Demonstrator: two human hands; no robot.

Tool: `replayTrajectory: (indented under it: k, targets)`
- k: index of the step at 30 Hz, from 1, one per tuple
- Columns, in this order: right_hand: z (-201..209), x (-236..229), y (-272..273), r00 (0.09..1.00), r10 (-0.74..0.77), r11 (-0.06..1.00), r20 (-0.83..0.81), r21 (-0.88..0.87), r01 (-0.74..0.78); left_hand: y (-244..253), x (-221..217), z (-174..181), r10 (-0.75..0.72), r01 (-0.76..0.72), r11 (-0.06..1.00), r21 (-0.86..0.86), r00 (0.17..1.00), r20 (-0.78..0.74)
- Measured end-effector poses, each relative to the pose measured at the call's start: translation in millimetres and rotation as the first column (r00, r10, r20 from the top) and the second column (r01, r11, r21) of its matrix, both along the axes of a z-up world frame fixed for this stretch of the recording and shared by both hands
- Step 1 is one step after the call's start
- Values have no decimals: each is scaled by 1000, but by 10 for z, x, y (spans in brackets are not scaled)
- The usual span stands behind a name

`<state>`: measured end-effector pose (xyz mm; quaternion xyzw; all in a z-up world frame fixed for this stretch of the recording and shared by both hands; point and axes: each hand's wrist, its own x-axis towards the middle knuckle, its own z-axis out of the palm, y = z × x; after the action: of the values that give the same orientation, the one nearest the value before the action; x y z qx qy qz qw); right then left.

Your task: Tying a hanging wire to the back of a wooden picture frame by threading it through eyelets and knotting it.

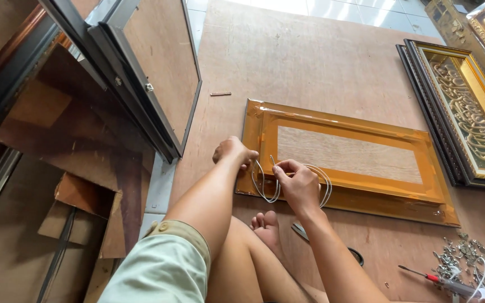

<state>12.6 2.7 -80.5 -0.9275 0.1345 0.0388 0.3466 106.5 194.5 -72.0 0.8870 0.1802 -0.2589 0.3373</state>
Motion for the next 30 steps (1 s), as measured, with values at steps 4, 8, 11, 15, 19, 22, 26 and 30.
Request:
replayTrajectory:
  k: [4, 8, 11, 15, 19, 22, 26, 30]
  targets:
    - [79, 73, 220, 1000, 15, 997, 1, -74, -15, -94, 224, -350, 25, -27, 998, 53, 999, 48]
    - [-14, 206, 351, 998, 55, 985, 19, -166, -51, -66, 249, -365, 41, -41, 999, -4, 992, 119]
    - [-62, 288, 442, 994, 98, 970, 46, -227, -85, 55, 196, -260, -11, 13, 1000, -18, 993, 122]
    - [-173, 340, 550, 986, 151, 949, 75, -290, -123, 201, 169, -453, -53, 68, 993, -98, 988, 144]
    - [-213, 343, 641, 981, 177, 938, 86, -317, -141, 238, 294, -751, -50, 73, 984, -162, 989, 143]
    - [-308, 384, 682, 972, 206, 936, 118, -314, -160, 309, 231, -726, -43, 65, 987, -147, 988, 149]
    - [-490, 474, 648, 946, 257, 915, 200, -365, -172, 305, 94, -526, -38, 67, 984, -162, 984, 177]
    - [-467, 416, 678, 933, 271, 908, 237, -384, -167, 311, 171, -625, -96, 136, 978, -159, 967, 234]
